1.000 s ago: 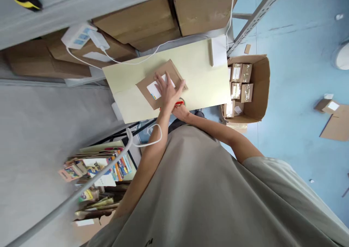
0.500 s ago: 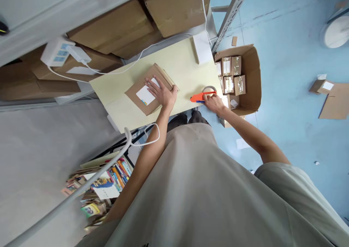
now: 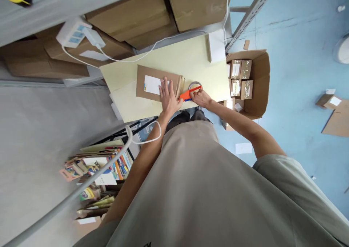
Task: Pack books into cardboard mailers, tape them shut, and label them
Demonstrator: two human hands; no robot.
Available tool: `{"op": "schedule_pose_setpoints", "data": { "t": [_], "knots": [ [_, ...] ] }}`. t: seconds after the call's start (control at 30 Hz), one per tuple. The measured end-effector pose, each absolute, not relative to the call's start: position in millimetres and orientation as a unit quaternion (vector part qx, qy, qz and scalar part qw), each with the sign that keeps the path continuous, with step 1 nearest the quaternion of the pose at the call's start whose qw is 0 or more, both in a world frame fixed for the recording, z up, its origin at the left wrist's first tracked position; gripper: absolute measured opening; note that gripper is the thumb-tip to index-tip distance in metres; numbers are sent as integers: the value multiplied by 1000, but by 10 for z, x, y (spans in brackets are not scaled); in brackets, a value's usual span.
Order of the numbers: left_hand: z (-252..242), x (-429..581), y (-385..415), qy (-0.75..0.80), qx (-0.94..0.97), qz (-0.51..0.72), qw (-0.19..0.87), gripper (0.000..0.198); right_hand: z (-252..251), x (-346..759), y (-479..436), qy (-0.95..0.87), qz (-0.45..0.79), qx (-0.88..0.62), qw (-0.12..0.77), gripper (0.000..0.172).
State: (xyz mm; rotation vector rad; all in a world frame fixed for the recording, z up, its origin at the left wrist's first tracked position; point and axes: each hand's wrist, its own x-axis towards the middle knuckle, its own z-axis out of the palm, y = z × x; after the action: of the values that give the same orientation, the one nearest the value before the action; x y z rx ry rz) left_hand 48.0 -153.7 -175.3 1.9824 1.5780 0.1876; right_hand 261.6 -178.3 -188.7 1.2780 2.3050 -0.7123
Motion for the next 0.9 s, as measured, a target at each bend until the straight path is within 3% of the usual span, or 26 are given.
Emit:
{"op": "schedule_pose_setpoints", "data": {
  "t": [0.2,0.37,0.67,0.77,0.9],
  "knots": [
    [-1751,581,-1621,656,697,107,270,95,-1893,1979,-1840,861,-272,392,177,55],
    [-1827,779,-1517,726,626,143,245,76,-1842,1795,-1927,850,-281,407,183,49],
    [-1830,809,-1542,719,631,150,252,72,-1776,3031,-2164,778,-316,481,251,54],
    [-1771,796,-1576,709,633,149,272,73,-1722,3352,-1916,740,-287,565,227,63],
    [-1720,754,-1625,687,651,133,293,74,-1648,3162,-1471,730,-269,602,182,60]
  ]
}}
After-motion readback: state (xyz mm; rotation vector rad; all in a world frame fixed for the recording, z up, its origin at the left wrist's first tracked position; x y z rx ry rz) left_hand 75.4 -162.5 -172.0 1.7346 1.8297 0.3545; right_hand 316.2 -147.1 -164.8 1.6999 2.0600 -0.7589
